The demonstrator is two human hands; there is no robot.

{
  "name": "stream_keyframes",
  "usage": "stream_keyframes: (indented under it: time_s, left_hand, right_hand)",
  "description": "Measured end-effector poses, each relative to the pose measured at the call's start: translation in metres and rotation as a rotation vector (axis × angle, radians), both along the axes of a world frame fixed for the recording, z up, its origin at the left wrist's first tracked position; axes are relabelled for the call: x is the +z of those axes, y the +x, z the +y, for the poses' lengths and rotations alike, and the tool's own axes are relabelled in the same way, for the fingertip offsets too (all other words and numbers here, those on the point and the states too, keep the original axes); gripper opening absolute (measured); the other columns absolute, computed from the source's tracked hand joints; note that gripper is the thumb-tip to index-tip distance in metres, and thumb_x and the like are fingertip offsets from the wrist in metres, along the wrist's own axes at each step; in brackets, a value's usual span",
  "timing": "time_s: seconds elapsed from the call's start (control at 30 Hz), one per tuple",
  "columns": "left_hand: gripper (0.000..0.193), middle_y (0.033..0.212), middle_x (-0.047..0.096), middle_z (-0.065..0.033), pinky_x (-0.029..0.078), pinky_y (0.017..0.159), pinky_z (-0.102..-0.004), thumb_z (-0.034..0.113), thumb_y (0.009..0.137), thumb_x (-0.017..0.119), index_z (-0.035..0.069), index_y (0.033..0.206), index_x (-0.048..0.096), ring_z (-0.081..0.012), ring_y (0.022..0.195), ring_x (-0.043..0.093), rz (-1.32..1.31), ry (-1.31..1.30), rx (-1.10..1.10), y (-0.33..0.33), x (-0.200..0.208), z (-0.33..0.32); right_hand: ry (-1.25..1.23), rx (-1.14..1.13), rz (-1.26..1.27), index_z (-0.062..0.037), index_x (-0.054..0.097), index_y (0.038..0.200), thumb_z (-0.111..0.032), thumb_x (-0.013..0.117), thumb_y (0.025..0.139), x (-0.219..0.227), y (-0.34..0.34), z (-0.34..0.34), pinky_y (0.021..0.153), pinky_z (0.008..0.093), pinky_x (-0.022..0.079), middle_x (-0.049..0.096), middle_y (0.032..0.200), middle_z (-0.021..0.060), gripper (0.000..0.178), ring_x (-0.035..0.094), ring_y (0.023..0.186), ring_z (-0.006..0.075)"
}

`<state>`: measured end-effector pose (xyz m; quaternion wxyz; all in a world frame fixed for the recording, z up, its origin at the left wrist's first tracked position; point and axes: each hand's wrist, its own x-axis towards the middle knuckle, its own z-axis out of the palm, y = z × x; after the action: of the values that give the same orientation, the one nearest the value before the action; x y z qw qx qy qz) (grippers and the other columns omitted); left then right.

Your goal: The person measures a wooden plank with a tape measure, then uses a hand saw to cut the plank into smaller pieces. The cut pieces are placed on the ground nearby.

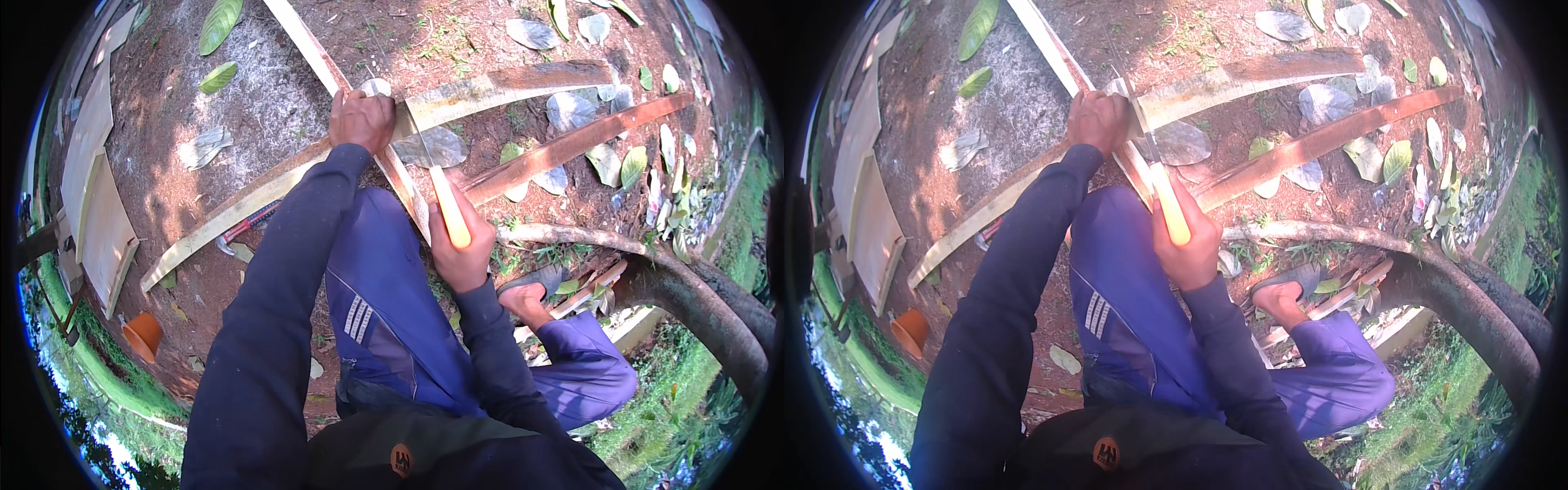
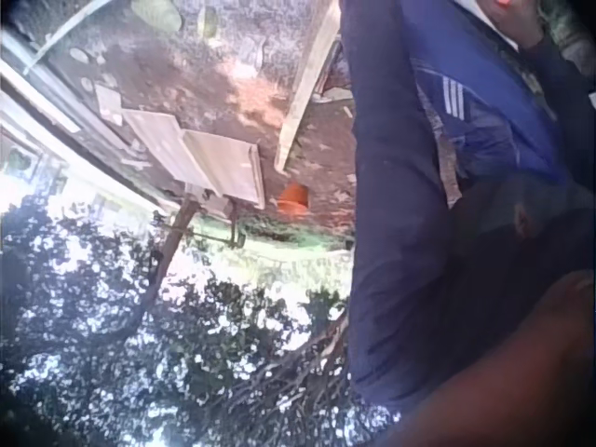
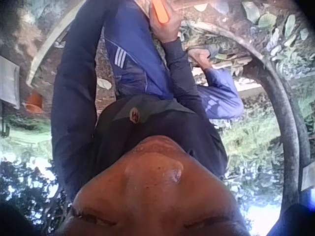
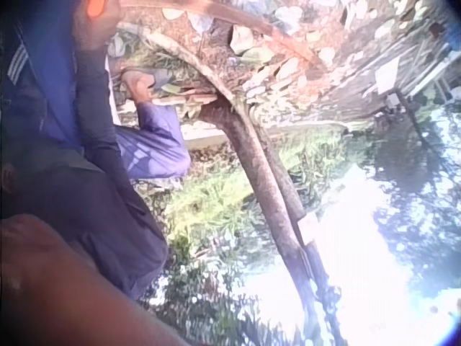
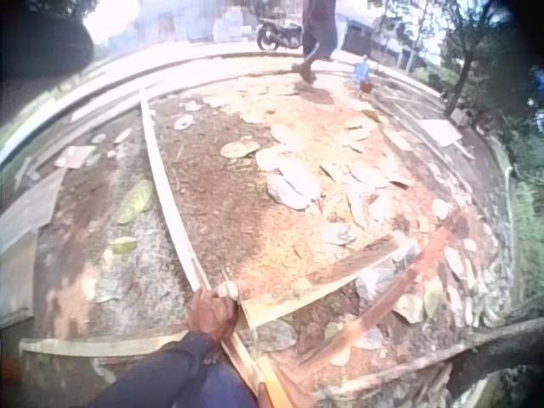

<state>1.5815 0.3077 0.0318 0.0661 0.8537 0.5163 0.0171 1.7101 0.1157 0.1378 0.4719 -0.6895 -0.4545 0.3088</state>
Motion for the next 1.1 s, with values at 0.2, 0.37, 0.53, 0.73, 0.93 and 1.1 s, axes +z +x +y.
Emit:
stream_keyframes:
  time_s: [0.2,0.37,0.53,0.73,0.93,1.1]
  left_hand:
    - [0.023,0.082,0.073,-0.0145,0.042,0.11,-0.0573,0.017,0.095,0.05,0.009,0.085,0.069,-0.0336,0.096,0.069,-0.114,0.107,0.044,0.004,0.0,-0.009]
    - [0.019,0.081,0.072,-0.0153,0.044,0.109,-0.0572,0.015,0.091,0.053,0.009,0.083,0.068,-0.0344,0.098,0.069,-0.098,0.031,-0.006,0.006,-0.004,-0.008]
    - [0.012,0.082,0.069,-0.0146,0.046,0.108,-0.0581,0.013,0.088,0.056,0.008,0.085,0.067,-0.0336,0.102,0.068,-0.048,0.033,-0.025,0.004,0.003,-0.004]
    - [0.012,0.079,0.068,-0.0147,0.047,0.105,-0.0584,0.012,0.089,0.055,0.006,0.086,0.066,-0.0346,0.099,0.068,-0.112,0.13,-0.03,-0.001,-0.007,-0.008]
    - [0.014,0.082,0.069,-0.0168,0.046,0.106,-0.0602,0.012,0.089,0.056,0.004,0.086,0.067,-0.036,0.099,0.067,-0.14,0.098,-0.034,0.003,-0.007,-0.006]
    - [0.015,0.084,0.069,-0.017,0.045,0.107,-0.0583,0.014,0.09,0.056,0.004,0.089,0.067,-0.0362,0.101,0.067,-0.112,0.093,-0.025,-0.001,-0.002,-0.006]
  right_hand:
    - [-0.315,0.116,-0.092,0.0117,0.059,0.133,0.004,0.066,0.089,0.066,0.032,-0.156,0.091,0.0315,0.057,0.073,0.12,0.0233,0.045,0.075,0.106,0.0262]
    - [-0.039,0.036,-0.069,0.0074,0.064,0.13,0.0,0.07,0.09,-0.014,0.012,-0.003,0.075,0.0353,0.058,0.075,0.106,0.0239,0.041,0.077,0.087,0.0257]
    - [0.107,0.04,-0.074,0.0075,0.065,0.128,-0.002,0.071,0.09,-0.025,0.007,0.045,0.068,0.0325,0.058,0.076,0.095,0.0224,0.04,0.077,0.078,0.0231]
    - [-0.202,0.124,-0.171,0.0118,0.061,0.13,0.004,0.068,0.086,0.041,0.031,-0.119,0.086,0.0345,0.059,0.074,0.115,0.0251,0.045,0.076,0.101,0.0309]
    - [-0.002,0.059,-0.073,0.0076,0.063,0.13,0.001,0.069,0.088,-0.015,0.012,0.004,0.073,0.0352,0.059,0.074,0.107,0.024,0.043,0.077,0.086,0.0284]
    - [0.05,0.057,-0.041,0.0075,0.064,0.128,0.0,0.071,0.086,-0.023,0.012,0.039,0.071,0.0356,0.058,0.074,0.104,0.0245,0.043,0.076,0.081,0.031]
